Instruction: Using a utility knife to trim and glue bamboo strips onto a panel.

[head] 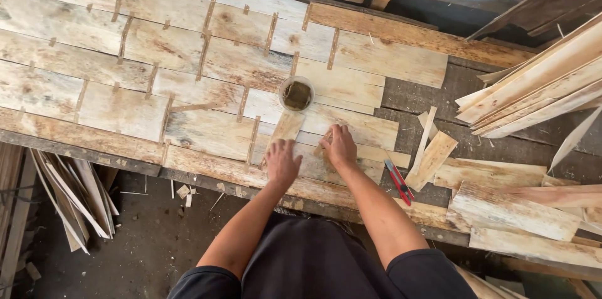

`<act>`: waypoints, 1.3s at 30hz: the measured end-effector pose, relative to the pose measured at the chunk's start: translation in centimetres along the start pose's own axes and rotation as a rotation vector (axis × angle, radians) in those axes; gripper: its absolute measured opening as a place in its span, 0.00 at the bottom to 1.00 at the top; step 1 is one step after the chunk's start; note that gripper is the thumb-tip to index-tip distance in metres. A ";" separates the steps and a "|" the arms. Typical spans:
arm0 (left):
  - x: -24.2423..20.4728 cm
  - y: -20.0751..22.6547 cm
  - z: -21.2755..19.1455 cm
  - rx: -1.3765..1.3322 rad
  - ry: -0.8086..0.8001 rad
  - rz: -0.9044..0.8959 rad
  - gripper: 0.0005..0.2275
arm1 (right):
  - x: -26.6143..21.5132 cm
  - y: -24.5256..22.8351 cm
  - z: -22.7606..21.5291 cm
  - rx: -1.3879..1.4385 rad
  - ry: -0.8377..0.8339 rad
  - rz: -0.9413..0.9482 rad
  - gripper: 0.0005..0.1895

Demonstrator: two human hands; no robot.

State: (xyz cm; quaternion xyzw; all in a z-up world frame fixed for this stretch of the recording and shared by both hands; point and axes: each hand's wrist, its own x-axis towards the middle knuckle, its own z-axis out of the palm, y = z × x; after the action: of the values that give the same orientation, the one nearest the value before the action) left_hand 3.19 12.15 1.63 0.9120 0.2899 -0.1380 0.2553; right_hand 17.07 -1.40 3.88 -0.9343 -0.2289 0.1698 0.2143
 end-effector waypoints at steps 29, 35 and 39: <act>-0.3 -4.6 -4.0 -0.182 0.128 0.114 0.28 | 1.0 0.0 2.4 0.316 0.039 0.139 0.20; 1.4 -1.7 -4.8 -0.595 0.040 0.076 0.20 | 1.2 -2.5 1.1 0.505 -0.131 0.099 0.10; 3.8 -2.1 -3.7 -0.795 0.042 0.035 0.15 | 2.5 -4.0 0.2 0.597 -0.158 0.094 0.06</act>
State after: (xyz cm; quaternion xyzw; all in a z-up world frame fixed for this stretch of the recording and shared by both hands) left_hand 5.31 17.38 2.40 0.7495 0.3104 0.0078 0.5847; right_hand 17.61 3.14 5.11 -0.8234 -0.1415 0.3114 0.4529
